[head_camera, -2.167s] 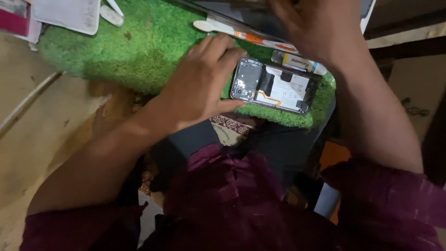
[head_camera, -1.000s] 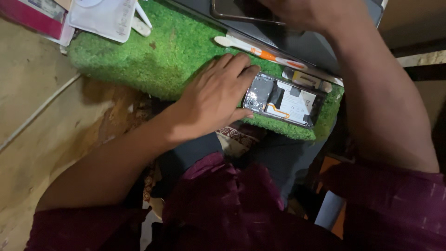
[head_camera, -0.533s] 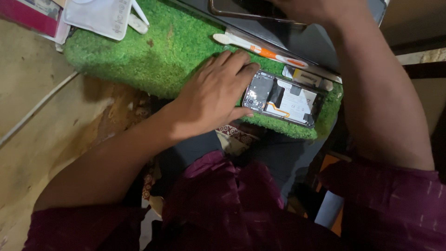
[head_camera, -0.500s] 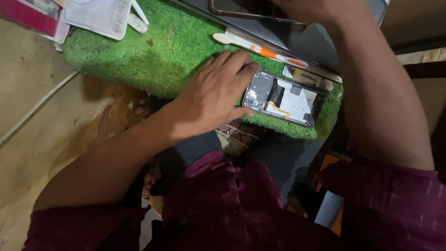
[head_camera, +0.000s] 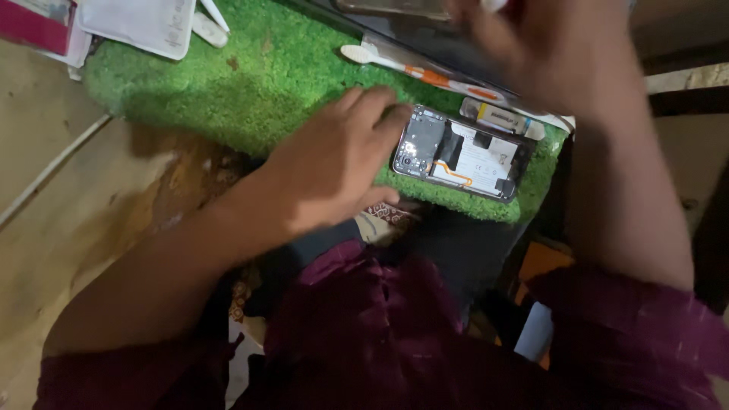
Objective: The person works on a disassembled smartphone lying on a green mat, holding the phone steady with one hand while using a red-handled screwdriver to pry and work on internal components. They reposition the phone and continue working on the internals throughout the clip.
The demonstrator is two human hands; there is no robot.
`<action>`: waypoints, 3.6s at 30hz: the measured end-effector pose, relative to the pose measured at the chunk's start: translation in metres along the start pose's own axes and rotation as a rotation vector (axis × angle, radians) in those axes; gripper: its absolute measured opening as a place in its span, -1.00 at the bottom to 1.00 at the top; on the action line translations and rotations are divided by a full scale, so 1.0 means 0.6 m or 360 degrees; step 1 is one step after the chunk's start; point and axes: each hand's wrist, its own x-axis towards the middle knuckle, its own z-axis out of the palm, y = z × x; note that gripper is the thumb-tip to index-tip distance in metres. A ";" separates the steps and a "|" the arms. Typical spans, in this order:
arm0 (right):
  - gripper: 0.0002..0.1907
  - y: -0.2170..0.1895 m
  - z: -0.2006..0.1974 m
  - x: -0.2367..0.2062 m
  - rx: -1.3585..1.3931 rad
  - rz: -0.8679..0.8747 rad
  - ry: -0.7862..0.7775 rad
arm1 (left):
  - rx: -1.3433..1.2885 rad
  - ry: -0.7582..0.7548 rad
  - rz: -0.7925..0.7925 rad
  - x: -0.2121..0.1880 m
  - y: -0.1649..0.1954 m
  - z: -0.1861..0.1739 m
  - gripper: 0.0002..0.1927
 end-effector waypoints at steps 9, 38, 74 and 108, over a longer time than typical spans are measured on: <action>-0.83 -0.099 0.086 -0.079 0.0037 0.0081 0.0203 | 0.0084 -0.0270 -0.0065 -0.013 0.036 -0.034 -0.04; -0.78 -0.091 0.097 -0.099 -0.0079 0.0013 0.0231 | 0.0174 -0.0207 -0.0076 -0.007 0.033 -0.029 -0.01; -0.70 -0.083 0.123 -0.109 0.1471 0.0152 0.0810 | 0.0815 -0.0253 -0.0069 -0.003 0.044 -0.006 -0.42; -0.70 -0.084 0.124 -0.103 0.1397 0.0107 0.0835 | 0.0804 -0.0199 -0.0017 -0.003 0.043 -0.014 -0.38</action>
